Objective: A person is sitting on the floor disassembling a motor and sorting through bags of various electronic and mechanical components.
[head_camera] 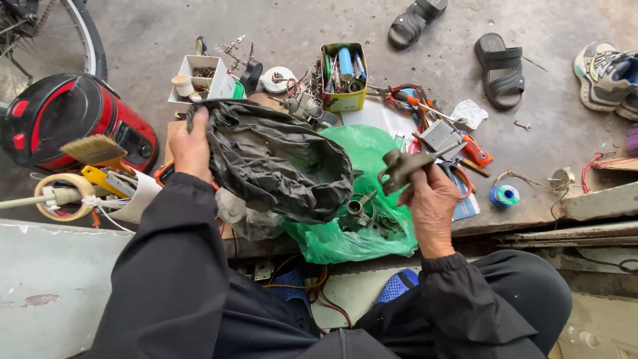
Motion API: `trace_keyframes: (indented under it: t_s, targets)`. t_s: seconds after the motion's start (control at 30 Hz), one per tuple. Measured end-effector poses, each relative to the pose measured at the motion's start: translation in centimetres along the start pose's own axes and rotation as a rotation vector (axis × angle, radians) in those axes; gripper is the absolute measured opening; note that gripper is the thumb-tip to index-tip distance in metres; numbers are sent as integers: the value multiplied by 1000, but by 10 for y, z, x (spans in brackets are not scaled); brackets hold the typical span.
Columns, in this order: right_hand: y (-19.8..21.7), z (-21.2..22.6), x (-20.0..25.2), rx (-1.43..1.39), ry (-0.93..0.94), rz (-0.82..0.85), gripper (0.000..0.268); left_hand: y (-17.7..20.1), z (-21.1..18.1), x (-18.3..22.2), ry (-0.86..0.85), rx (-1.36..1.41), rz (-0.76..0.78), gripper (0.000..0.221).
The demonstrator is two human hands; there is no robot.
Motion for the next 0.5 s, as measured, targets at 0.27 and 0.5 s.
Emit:
trace_keyframes:
  t_s: [0.27,0.5]
  targets:
    - [-2,-69,-10,665,-103,264,23,-46,-137,82,46,365,261,37]
    - [-53,15,29,337,-158,401,103,-78,-205,133,-4,406,373,29]
Point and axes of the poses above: each hand's wrist, its own x-axis away from the middle knuckle, its own y-axis out of the back of the hand, z = x × y, the point moved 8 cm from there along -x, towards the middle knuckle, and after that the axes turned 5 degrees about x, right-handed, at the moved point
